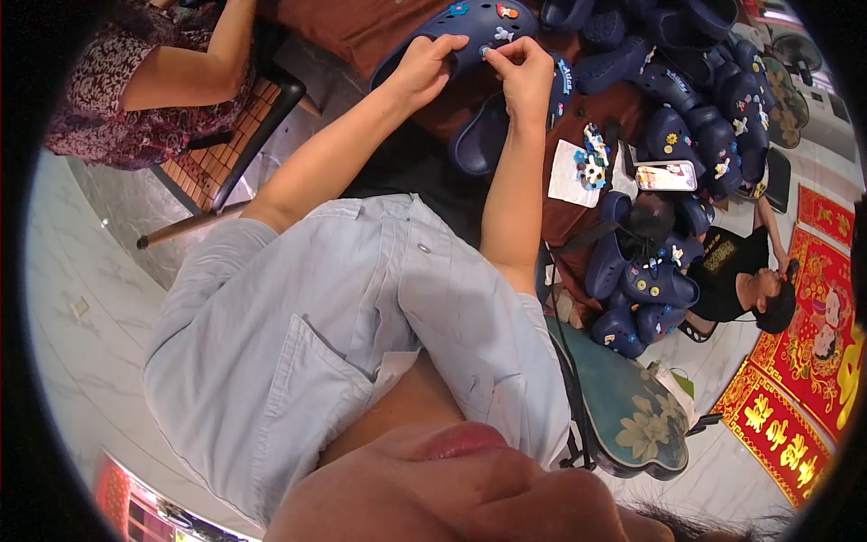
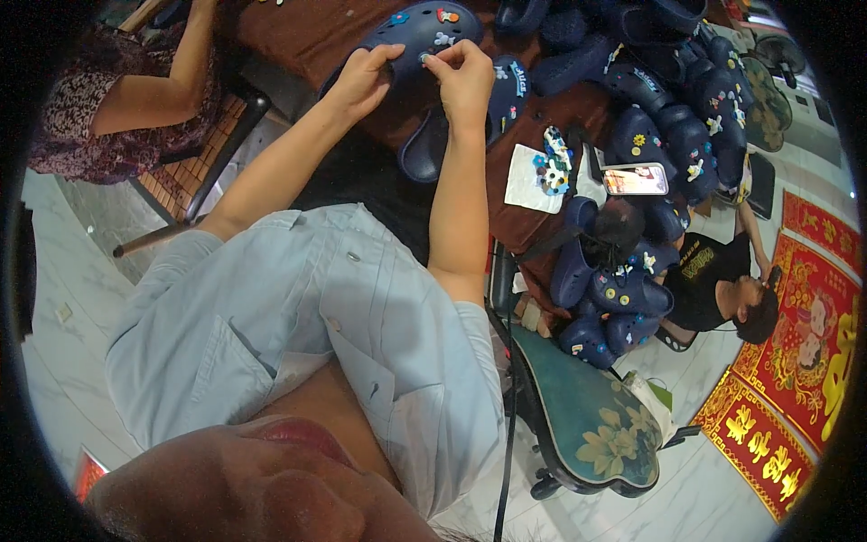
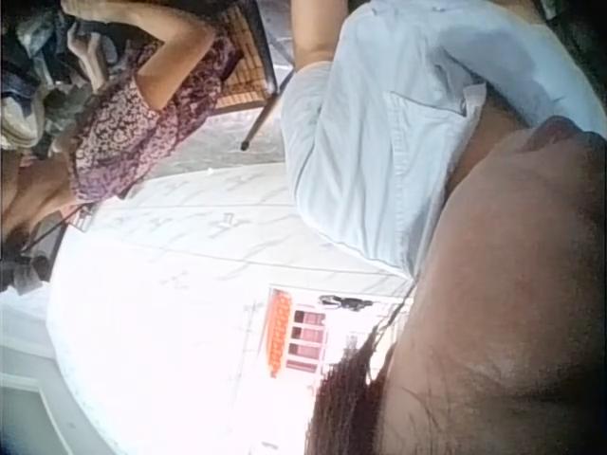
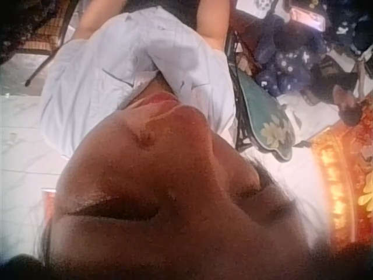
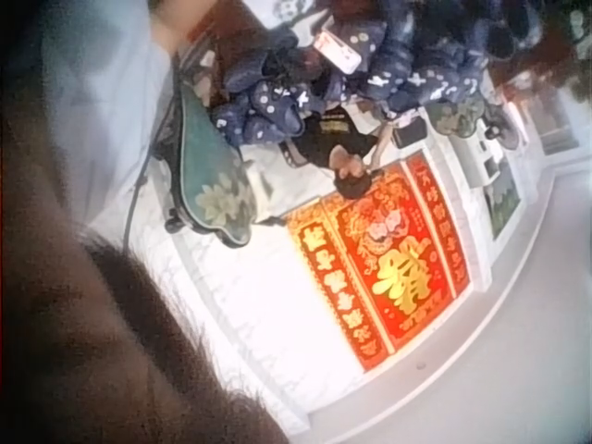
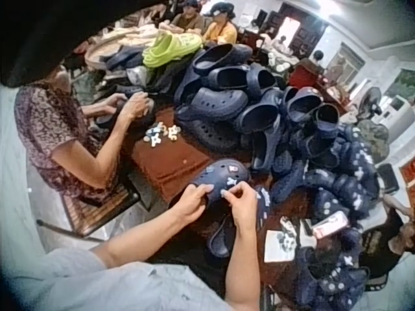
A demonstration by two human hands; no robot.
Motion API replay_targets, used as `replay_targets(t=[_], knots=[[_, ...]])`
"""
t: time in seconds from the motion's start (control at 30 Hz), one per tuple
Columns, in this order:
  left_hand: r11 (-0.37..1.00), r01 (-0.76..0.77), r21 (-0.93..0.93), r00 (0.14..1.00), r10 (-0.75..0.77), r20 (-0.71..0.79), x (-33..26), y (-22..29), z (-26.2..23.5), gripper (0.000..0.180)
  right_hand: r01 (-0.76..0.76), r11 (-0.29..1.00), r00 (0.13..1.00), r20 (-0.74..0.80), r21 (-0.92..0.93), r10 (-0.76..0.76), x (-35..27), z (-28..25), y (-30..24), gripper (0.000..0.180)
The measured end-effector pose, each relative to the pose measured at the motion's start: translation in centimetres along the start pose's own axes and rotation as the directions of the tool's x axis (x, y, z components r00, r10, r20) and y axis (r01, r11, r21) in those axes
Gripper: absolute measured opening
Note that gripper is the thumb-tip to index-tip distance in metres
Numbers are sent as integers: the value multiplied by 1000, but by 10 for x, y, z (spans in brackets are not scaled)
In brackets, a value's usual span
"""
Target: Manually attaching small decorative components to rubber clogs/shoes.
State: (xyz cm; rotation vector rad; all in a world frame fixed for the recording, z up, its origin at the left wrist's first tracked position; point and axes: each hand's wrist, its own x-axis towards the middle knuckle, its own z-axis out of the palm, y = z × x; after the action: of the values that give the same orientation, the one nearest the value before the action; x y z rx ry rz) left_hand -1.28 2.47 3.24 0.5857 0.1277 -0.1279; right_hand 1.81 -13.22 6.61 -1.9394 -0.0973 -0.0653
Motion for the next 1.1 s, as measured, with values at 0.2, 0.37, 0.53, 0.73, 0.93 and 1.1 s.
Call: replay_targets(t=[0.2,0.37,0.53,0.73,0.93,1.1], knots=[[999,0,39,1000,0,3,1,-2,-3,16,47,993,998,-23,-109,-50,3,0,5,20],[999,-7,44,998,5,57,7,-9,-17,16,42,989,999,-7,-143,-43,2,2,-4,19],[993,-63,95,998,59,37,6,-14,-11,12,73,973,997,0,-218,-75,7,1,0,20],[982,-49,182,996,62,-66,-9,-7,14,17,10,938,997,-64,-346,-34,-1,6,-10,20],[985,-93,147,990,107,-88,7,-14,7,12,102,941,983,-113,-321,-145,-3,3,0,21],[999,-20,26,985,24,-171,18,-22,15,6,272,924,903,-261,-268,-341,-23,-27,-1,15]])
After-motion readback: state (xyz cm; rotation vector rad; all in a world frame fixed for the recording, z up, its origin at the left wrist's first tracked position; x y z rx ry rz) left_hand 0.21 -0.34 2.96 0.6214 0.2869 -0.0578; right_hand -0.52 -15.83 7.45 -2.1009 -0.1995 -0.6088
